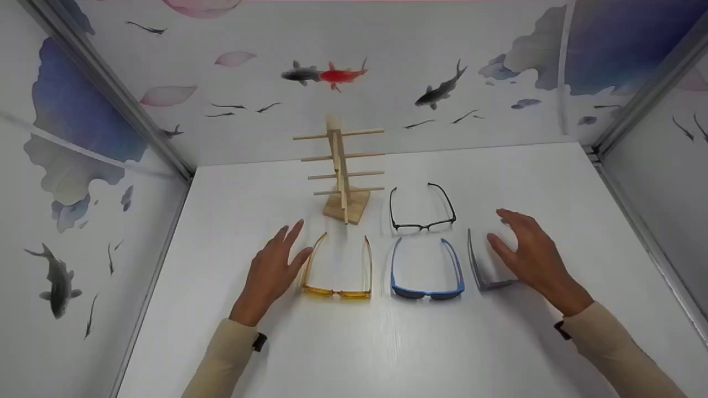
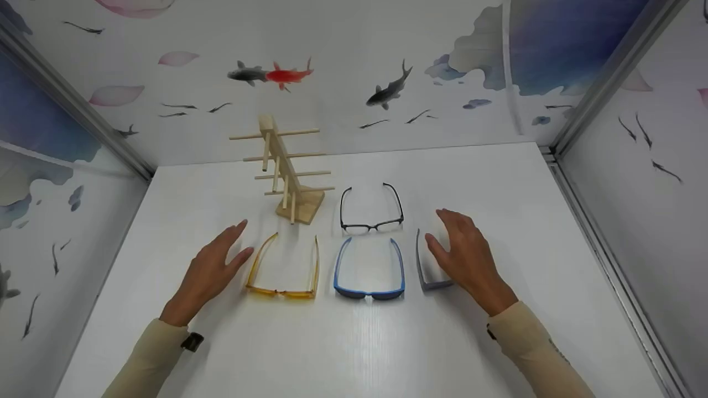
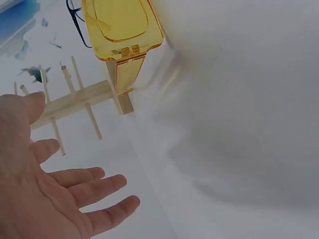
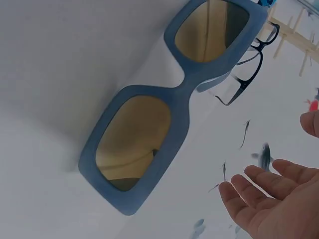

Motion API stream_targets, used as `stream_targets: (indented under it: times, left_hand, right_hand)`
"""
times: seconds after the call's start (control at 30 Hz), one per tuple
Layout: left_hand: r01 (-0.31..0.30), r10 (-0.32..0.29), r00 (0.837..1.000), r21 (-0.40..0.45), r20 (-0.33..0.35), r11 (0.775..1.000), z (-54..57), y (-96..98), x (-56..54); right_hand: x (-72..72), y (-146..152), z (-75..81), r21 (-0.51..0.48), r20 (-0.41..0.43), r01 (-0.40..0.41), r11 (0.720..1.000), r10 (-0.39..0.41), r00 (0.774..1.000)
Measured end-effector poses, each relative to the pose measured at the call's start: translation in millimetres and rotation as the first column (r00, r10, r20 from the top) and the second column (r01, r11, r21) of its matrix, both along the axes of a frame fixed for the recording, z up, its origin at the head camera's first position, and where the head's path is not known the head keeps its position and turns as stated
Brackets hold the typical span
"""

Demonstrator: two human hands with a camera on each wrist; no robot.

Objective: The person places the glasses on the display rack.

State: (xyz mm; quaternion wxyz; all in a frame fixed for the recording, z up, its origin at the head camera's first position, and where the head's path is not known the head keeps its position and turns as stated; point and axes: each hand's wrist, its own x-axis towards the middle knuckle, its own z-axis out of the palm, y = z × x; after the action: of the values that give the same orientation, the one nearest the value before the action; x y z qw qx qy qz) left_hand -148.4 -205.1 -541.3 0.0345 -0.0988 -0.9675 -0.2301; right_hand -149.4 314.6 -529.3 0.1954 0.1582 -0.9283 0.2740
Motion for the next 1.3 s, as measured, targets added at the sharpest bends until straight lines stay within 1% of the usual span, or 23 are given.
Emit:
stream_targets:
  times: [0.13, 0.23, 0.3, 0.43, 0.53, 0.63, 0.8, 0.9, 1.07, 1.23, 1.3]
  left_hand:
    - [-0.003, 0.005, 0.999, 0.049, -0.035, 0.999, -3.0, -1.6, 4.9]
    - [-0.010, 0.013, 0.999, 0.085, -0.039, 0.996, -4.8, -2.6, 7.7]
    - [-0.016, 0.019, 1.000, 0.111, -0.023, 0.994, -5.2, -2.8, 9.2]
    - [-0.034, 0.028, 0.999, 0.171, 0.035, 0.985, -6.2, -2.5, 10.6]
    - [-0.033, 0.018, 0.998, 0.225, 0.068, 0.974, -7.2, -2.9, 10.9]
    - [-0.021, -0.002, 0.996, 0.276, 0.084, 0.961, -9.7, -4.6, 10.7]
    - [0.010, -0.043, 0.996, 0.354, 0.084, 0.935, -14.6, -8.7, 10.4]
    - [0.015, -0.053, 0.995, 0.387, 0.087, 0.922, -15.2, -9.3, 10.0]
    - [-0.025, -0.032, 0.990, 0.406, 0.134, 0.913, -14.7, -7.9, 10.2]
    - [-0.069, -0.011, 0.983, 0.422, 0.184, 0.904, -15.5, -8.5, 12.2]
    - [-0.096, -0.003, 0.976, 0.438, 0.219, 0.894, -16.3, -9.3, 13.7]
  right_hand:
    - [0.0, -11, 0.9, -0.026, 0.001, -0.022, 0.999, 0.022, 1.000]
    - [0.2, -20, 1.6, -0.039, 0.008, -0.036, 0.999, 0.036, 0.999]
    - [1.0, -26, 2.5, -0.040, 0.006, -0.048, 0.998, 0.048, 0.999]
    - [2.6, -36, 4.1, -0.047, 0.006, -0.068, 0.997, 0.068, 0.998]
    - [3.3, -44, 4.7, -0.061, 0.023, -0.077, 0.995, 0.079, 0.997]
    - [4.3, -50, 4.9, -0.083, 0.041, -0.099, 0.992, 0.103, 0.994]
    - [6.9, -62, 3.5, -0.124, 0.069, -0.152, 0.981, 0.162, 0.984]
    - [9.1, -70, 2.6, -0.143, 0.085, -0.173, 0.974, 0.186, 0.979]
    - [12.1, -86, 0.2, -0.178, 0.100, -0.207, 0.962, 0.227, 0.969]
    - [15.9, -103, -3.5, -0.228, 0.156, -0.230, 0.946, 0.269, 0.950]
    - [17.9, -110, -5.1, -0.235, 0.179, -0.241, 0.942, 0.286, 0.941]
